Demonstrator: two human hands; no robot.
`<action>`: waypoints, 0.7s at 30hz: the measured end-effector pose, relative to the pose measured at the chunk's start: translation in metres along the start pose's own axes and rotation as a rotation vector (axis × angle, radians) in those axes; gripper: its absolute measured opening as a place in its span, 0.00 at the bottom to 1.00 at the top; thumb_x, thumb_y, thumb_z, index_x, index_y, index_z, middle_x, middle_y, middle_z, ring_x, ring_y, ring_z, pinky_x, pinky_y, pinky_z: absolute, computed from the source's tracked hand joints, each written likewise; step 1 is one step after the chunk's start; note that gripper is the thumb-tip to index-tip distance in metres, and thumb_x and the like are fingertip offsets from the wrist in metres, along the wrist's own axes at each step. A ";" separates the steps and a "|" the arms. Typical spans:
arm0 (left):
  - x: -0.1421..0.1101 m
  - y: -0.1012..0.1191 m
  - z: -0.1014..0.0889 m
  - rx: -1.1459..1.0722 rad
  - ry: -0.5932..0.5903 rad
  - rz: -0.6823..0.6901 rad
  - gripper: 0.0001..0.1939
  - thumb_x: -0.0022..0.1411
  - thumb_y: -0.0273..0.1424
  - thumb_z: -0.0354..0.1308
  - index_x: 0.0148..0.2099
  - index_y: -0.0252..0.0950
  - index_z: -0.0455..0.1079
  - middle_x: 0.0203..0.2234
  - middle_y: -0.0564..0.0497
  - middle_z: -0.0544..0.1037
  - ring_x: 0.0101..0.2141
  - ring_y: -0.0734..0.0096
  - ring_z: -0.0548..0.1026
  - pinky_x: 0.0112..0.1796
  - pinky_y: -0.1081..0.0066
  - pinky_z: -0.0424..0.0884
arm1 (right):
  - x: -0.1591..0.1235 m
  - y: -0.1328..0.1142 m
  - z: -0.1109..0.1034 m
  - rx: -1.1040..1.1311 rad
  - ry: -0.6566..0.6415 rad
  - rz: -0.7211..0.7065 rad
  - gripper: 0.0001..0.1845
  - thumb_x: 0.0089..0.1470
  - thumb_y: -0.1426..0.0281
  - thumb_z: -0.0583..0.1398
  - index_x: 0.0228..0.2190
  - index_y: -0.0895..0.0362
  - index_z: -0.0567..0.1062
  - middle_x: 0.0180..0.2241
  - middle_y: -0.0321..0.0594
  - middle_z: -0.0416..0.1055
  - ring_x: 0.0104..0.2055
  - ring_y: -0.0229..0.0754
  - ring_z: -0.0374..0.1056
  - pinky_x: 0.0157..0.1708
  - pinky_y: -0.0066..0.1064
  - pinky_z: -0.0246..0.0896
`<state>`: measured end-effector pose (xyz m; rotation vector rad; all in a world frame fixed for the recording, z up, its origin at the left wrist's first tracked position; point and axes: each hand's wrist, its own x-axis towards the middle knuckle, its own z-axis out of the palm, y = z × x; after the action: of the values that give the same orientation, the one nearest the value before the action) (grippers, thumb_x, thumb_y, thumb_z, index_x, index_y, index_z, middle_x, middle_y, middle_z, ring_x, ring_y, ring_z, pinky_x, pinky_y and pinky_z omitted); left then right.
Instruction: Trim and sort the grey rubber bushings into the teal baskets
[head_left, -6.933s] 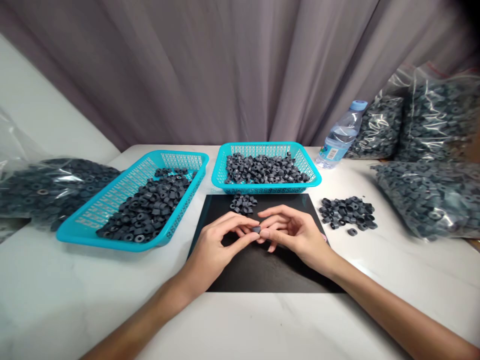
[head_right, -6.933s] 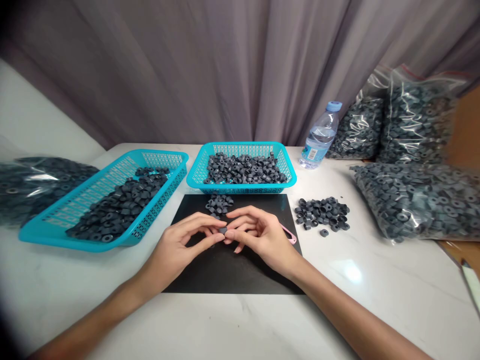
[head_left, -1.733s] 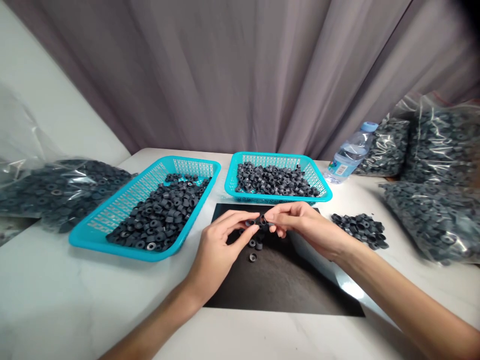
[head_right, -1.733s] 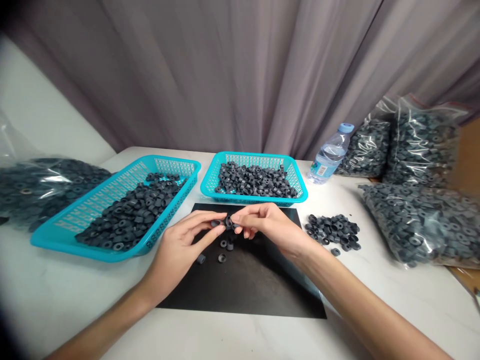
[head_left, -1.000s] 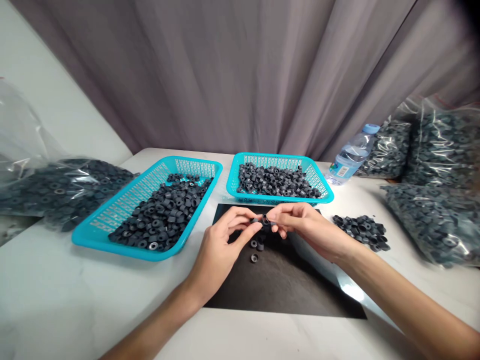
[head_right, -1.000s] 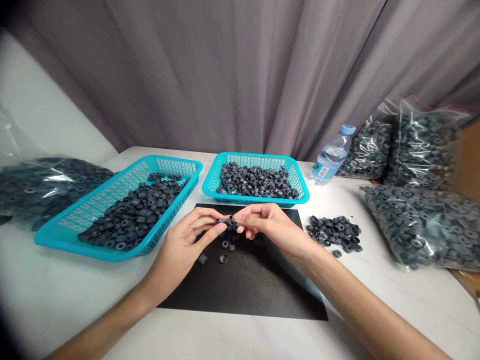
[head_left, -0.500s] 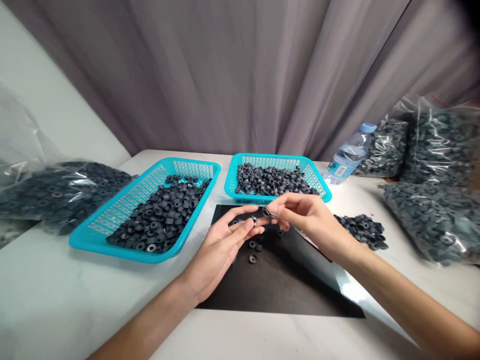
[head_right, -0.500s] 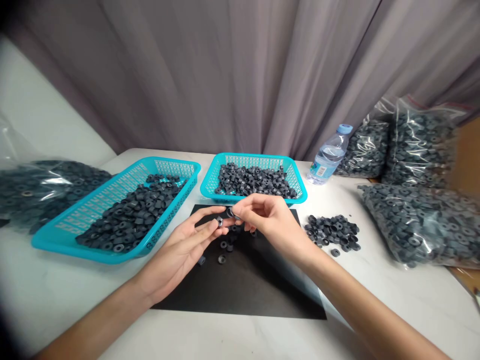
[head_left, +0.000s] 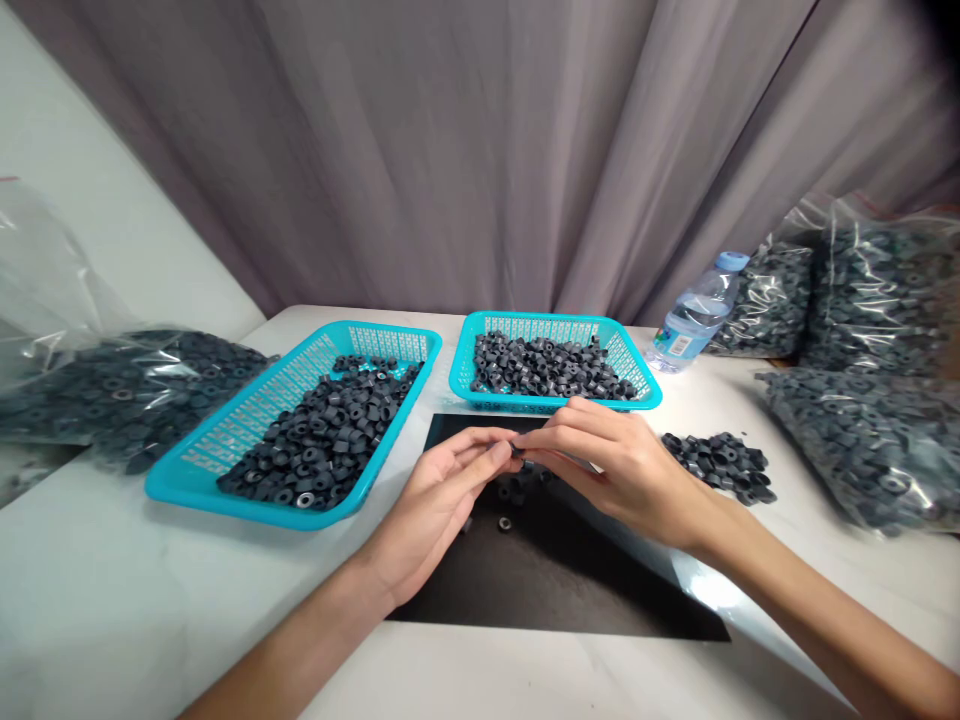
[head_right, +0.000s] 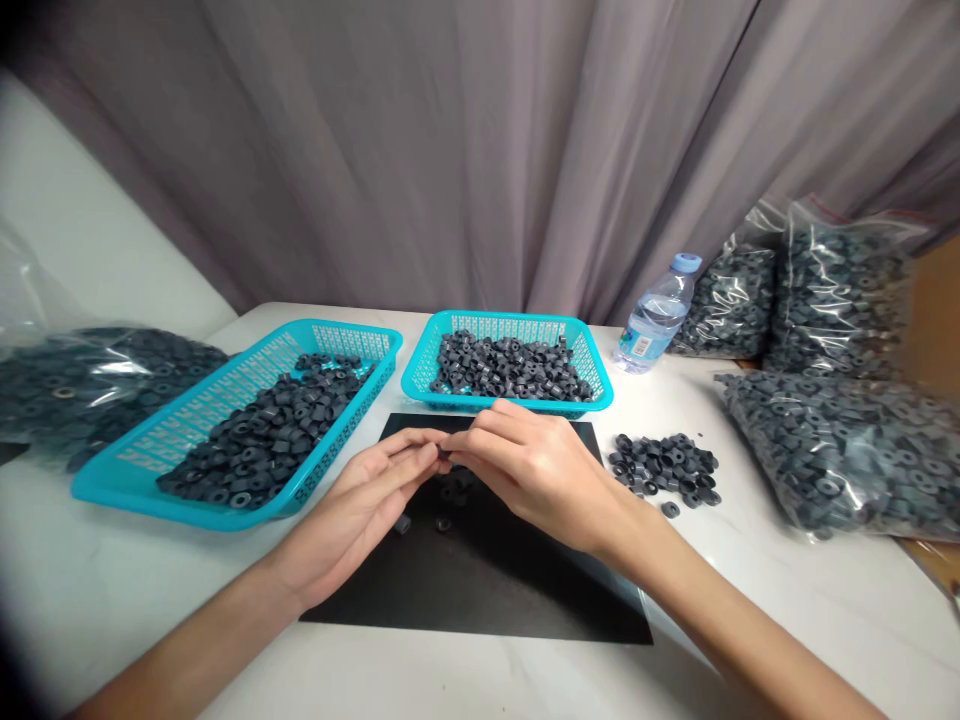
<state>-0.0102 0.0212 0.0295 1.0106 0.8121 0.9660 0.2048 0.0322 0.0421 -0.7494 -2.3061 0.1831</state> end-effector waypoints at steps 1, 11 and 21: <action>0.000 0.000 -0.001 0.000 0.002 -0.003 0.08 0.66 0.33 0.64 0.47 0.38 0.78 0.43 0.50 0.80 0.47 0.69 0.74 0.54 0.71 0.67 | 0.000 -0.001 -0.002 0.069 -0.019 0.040 0.12 0.70 0.68 0.55 0.48 0.53 0.77 0.35 0.43 0.76 0.35 0.43 0.69 0.35 0.35 0.64; 0.002 0.000 -0.001 0.058 0.047 -0.033 0.10 0.63 0.34 0.67 0.47 0.40 0.77 0.40 0.51 0.78 0.43 0.70 0.75 0.50 0.71 0.69 | 0.002 0.000 -0.013 0.304 0.080 0.383 0.12 0.66 0.61 0.60 0.47 0.52 0.76 0.34 0.38 0.77 0.35 0.42 0.71 0.34 0.33 0.66; 0.002 0.058 -0.050 1.180 0.564 0.525 0.05 0.64 0.38 0.63 0.39 0.43 0.76 0.34 0.54 0.80 0.32 0.65 0.76 0.40 0.66 0.68 | 0.001 0.006 -0.004 0.351 -0.025 0.437 0.11 0.66 0.61 0.59 0.43 0.52 0.78 0.40 0.41 0.79 0.36 0.43 0.72 0.33 0.33 0.65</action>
<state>-0.0692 0.0513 0.0675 2.0737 1.7357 1.2425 0.2093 0.0377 0.0434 -1.0544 -2.0233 0.7749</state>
